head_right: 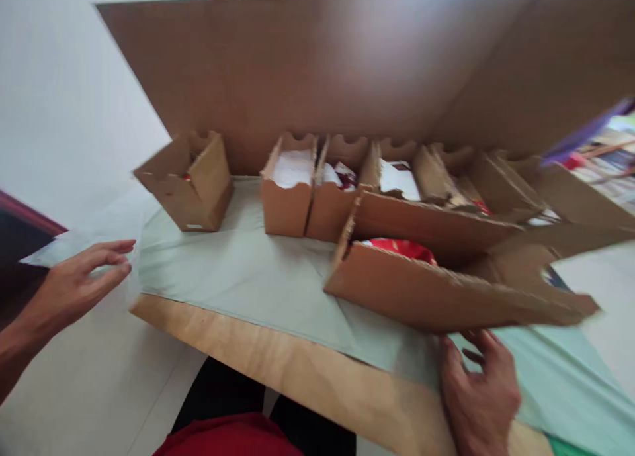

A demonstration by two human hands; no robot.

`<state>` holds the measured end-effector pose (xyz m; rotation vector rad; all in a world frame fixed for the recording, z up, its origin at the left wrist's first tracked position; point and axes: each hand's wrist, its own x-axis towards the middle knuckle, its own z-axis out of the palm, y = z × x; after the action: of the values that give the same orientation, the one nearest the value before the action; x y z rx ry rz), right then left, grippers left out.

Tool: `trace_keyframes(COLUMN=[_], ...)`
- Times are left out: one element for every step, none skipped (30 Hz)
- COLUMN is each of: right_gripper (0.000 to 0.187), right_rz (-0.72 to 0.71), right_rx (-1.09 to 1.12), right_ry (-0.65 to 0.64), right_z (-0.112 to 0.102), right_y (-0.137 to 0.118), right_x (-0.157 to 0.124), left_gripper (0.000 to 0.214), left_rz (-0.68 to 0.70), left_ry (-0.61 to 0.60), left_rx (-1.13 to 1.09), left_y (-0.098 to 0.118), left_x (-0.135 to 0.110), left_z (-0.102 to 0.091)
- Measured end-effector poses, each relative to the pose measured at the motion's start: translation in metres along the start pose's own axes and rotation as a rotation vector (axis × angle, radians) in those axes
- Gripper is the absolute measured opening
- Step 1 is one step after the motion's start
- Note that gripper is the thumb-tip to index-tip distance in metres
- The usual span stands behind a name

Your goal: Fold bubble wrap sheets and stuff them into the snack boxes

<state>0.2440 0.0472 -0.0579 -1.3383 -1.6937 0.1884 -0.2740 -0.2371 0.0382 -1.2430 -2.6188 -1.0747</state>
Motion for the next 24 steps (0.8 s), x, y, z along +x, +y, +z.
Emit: trace_keyframes(right_gripper=[0.038, 0.042, 0.038, 0.036, 0.038, 0.044, 0.050, 0.059, 0.067, 0.075, 0.078, 0.074, 0.063, 0.047, 0.029, 0.013, 0.005, 0.009, 0.012, 0.015, 0.019, 0.024, 0.028, 0.029], right_rz=[-0.011, -0.076, -0.153, -0.229, -0.315, -0.391, -0.456, -0.509, -0.546, -0.568, -0.578, -0.574, -0.553, -0.522, -0.488, -0.454, -0.433, -0.430, -0.444, -0.468, -0.494, -0.524, -0.556, -0.584], right_rx=[-0.020, -0.009, 0.007, 0.034, 0.075, 0.111, 0.168, 0.243, 0.320, 0.401, 0.477, 0.537, 0.579, 0.603, 0.611, 0.603, 0.580, 0.544, 0.487, 0.408, 0.314, 0.218, 0.130, 0.051], right_ry=[0.067, 0.106, 0.068, -0.017, -0.095, -0.146, -0.236, -0.364, -0.499, -0.643, -0.781, -0.901, -0.990, -1.047, -1.069, -1.053, -0.994, -0.888, -0.750, -0.595, -0.440, -0.311, -0.238, -0.236], right_z=[-0.007, -0.015, -0.023, -0.030, -0.036, -0.041, -0.045, -0.046, -0.046, -0.043, -0.040, -0.035, -0.031, -0.028, -0.028, -0.030, -0.034, -0.041, -0.048, -0.055, -0.060, -0.064, -0.065, -0.065], right_y=[-0.008, -0.019, -0.035, -0.052, -0.071, -0.089, -0.105, -0.118, -0.128, -0.134, -0.137, -0.137, -0.134, -0.130, -0.125, -0.120, -0.115, -0.111, -0.107, -0.104, -0.101, -0.097, -0.093, -0.088], right_x=[-0.009, -0.018, -0.026, -0.033, -0.039, -0.043, -0.047, -0.049, -0.050, -0.051, -0.051, -0.051, -0.051, -0.049, -0.047, -0.045, -0.042, -0.039, -0.037, -0.036, -0.035, -0.037, -0.040, -0.045], left_gripper=[0.026, 0.026, 0.024, 0.022, 0.019, 0.015, 0.010, 0.008, 0.012, 0.017, 0.020, 0.022, 0.021, 0.019, 0.015, 0.011, 0.009, 0.009, 0.010, 0.012, 0.011, 0.010, 0.011, 0.014], left_rz=[0.048, 0.065, 0.066, 0.066, 0.081, 0.122, 0.186, 0.261, 0.336, 0.401, 0.449, 0.476, 0.477, 0.460, 0.434, 0.420, 0.433, 0.476, 0.547, 0.643, 0.750, 0.855, 0.950, 1.035], left_ry=[-0.090, -0.217, -0.366, -0.520, -0.673, -0.807, -0.917, -1.007, -1.087, -1.159, -1.218, -1.255, -1.263, -1.241, -1.187, -1.099, -0.986, -0.849, -0.692, -0.526, -0.374, -0.270, -0.228, -0.242], left_rx=[-0.142, -0.280, -0.389, -0.464, -0.502, -0.511, -0.505, -0.496, -0.489, -0.483, -0.475, -0.466, -0.454, -0.440, -0.423, -0.407, -0.389, -0.361, -0.327, -0.297, -0.264, -0.224, -0.176, -0.125], left_y=[0.016, 0.034, 0.052, 0.070, 0.090, 0.111, 0.131, 0.151, 0.169, 0.185, 0.198, 0.207, 0.213, 0.216, 0.217, 0.215, 0.213, 0.209, 0.205, 0.199, 0.193, 0.184, 0.174, 0.163], left_x=[-0.011, -0.020, -0.026, -0.032, -0.036, -0.040, -0.044, -0.047, -0.051, -0.053, -0.055, -0.055, -0.054, -0.050, -0.046, -0.040, -0.034, -0.029, -0.026, -0.024, -0.025, -0.028, -0.033, -0.040], left_z=[0.007, 0.014, 0.023, 0.032, 0.041, 0.050, 0.058, 0.065, 0.069, 0.071, 0.072, 0.070, 0.067, 0.063, 0.059, 0.056, 0.054, 0.053, 0.055, 0.059, 0.066, 0.076, 0.087, 0.098])
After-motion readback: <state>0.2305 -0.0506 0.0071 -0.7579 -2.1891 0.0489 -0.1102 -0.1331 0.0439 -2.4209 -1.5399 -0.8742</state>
